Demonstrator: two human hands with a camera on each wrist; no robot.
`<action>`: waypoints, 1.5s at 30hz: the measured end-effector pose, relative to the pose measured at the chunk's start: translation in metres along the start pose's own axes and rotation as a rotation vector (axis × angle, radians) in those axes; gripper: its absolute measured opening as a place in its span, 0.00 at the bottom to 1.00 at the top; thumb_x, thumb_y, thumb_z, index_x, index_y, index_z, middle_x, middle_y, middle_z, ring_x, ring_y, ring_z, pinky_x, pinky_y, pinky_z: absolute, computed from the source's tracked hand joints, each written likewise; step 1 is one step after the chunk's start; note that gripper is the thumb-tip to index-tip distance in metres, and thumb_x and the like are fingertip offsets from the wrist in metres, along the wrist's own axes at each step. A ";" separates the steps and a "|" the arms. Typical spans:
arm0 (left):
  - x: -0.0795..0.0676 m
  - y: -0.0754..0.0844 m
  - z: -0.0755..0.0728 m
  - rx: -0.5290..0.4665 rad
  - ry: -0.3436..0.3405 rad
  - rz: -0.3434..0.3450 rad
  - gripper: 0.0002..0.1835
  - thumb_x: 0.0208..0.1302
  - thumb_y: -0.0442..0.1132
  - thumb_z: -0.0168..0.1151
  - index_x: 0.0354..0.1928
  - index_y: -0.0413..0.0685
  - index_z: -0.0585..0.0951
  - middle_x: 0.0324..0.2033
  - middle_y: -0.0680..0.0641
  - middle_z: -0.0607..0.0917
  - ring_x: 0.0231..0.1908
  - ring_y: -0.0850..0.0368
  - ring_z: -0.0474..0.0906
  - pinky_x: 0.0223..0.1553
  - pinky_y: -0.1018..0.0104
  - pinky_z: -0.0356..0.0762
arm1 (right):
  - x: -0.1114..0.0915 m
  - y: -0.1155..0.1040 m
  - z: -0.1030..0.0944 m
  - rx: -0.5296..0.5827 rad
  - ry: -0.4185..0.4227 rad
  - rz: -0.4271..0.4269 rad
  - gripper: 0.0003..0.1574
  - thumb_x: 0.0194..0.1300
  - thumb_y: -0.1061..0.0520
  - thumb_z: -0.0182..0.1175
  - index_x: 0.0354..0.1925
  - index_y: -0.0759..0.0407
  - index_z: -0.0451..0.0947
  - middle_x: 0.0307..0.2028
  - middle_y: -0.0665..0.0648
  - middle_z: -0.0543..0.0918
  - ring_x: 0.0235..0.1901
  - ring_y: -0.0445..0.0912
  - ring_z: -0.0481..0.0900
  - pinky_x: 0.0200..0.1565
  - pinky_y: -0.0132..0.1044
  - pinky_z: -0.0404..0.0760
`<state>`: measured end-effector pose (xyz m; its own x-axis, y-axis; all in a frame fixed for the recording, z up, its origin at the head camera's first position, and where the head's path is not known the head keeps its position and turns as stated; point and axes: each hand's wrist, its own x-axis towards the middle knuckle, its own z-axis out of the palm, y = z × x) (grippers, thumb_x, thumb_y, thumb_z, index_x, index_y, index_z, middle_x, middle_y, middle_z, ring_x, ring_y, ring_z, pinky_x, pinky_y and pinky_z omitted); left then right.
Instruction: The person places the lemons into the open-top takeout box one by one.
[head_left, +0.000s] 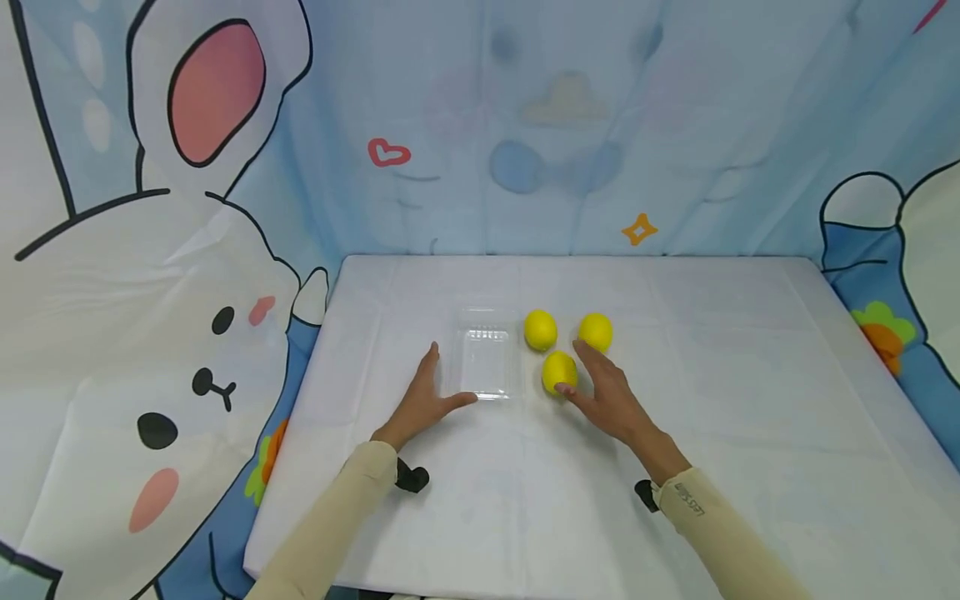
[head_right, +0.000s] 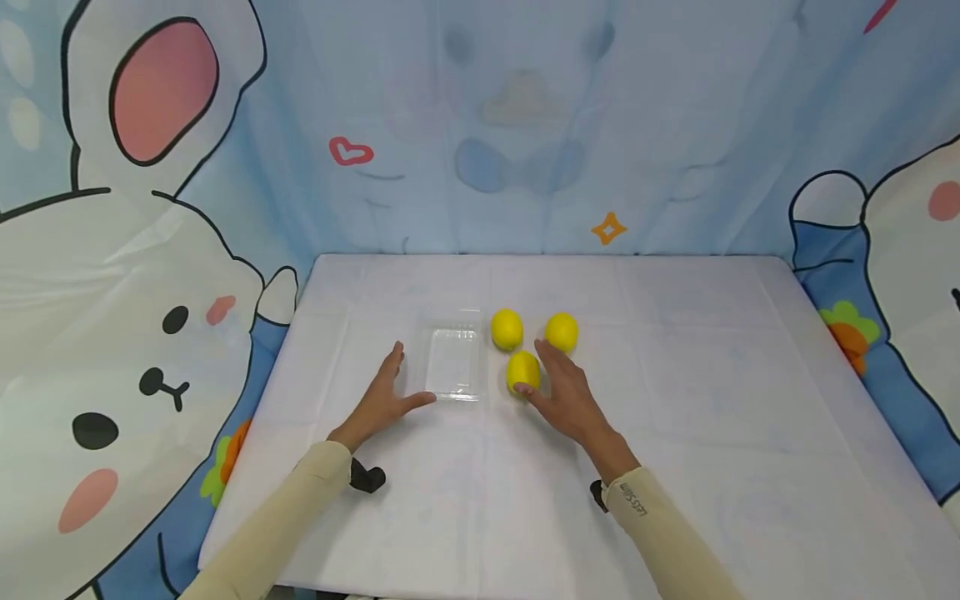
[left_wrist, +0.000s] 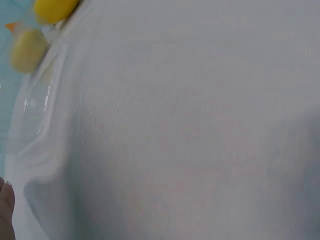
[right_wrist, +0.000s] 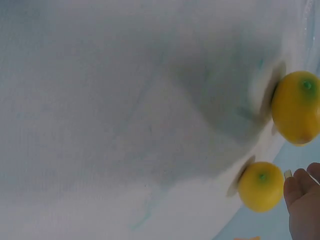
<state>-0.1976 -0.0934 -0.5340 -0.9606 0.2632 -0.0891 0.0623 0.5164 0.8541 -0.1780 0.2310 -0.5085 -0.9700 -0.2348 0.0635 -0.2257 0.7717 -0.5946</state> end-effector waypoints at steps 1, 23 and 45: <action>-0.002 0.002 0.004 -0.014 0.003 0.004 0.69 0.47 0.66 0.72 0.77 0.46 0.36 0.77 0.43 0.41 0.76 0.47 0.38 0.75 0.48 0.46 | 0.000 -0.002 0.002 0.011 -0.008 0.003 0.52 0.65 0.45 0.63 0.76 0.61 0.48 0.74 0.66 0.53 0.73 0.63 0.52 0.71 0.61 0.53; -0.005 0.003 0.028 -0.023 0.049 0.053 0.63 0.52 0.48 0.75 0.76 0.40 0.39 0.76 0.39 0.46 0.75 0.44 0.43 0.74 0.50 0.50 | 0.001 -0.002 0.028 0.039 -0.024 0.039 0.55 0.60 0.49 0.69 0.75 0.58 0.50 0.74 0.65 0.54 0.72 0.62 0.53 0.71 0.62 0.53; -0.006 0.008 0.033 0.011 0.102 0.073 0.57 0.56 0.48 0.73 0.76 0.37 0.45 0.75 0.37 0.52 0.74 0.44 0.49 0.73 0.51 0.53 | 0.004 0.000 0.033 -0.006 0.039 0.024 0.48 0.61 0.61 0.68 0.73 0.62 0.55 0.73 0.65 0.56 0.71 0.62 0.56 0.70 0.59 0.59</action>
<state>-0.1825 -0.0643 -0.5438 -0.9759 0.2166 0.0260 0.1354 0.5080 0.8506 -0.1785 0.2102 -0.5349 -0.9778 -0.1934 0.0804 -0.2030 0.7805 -0.5913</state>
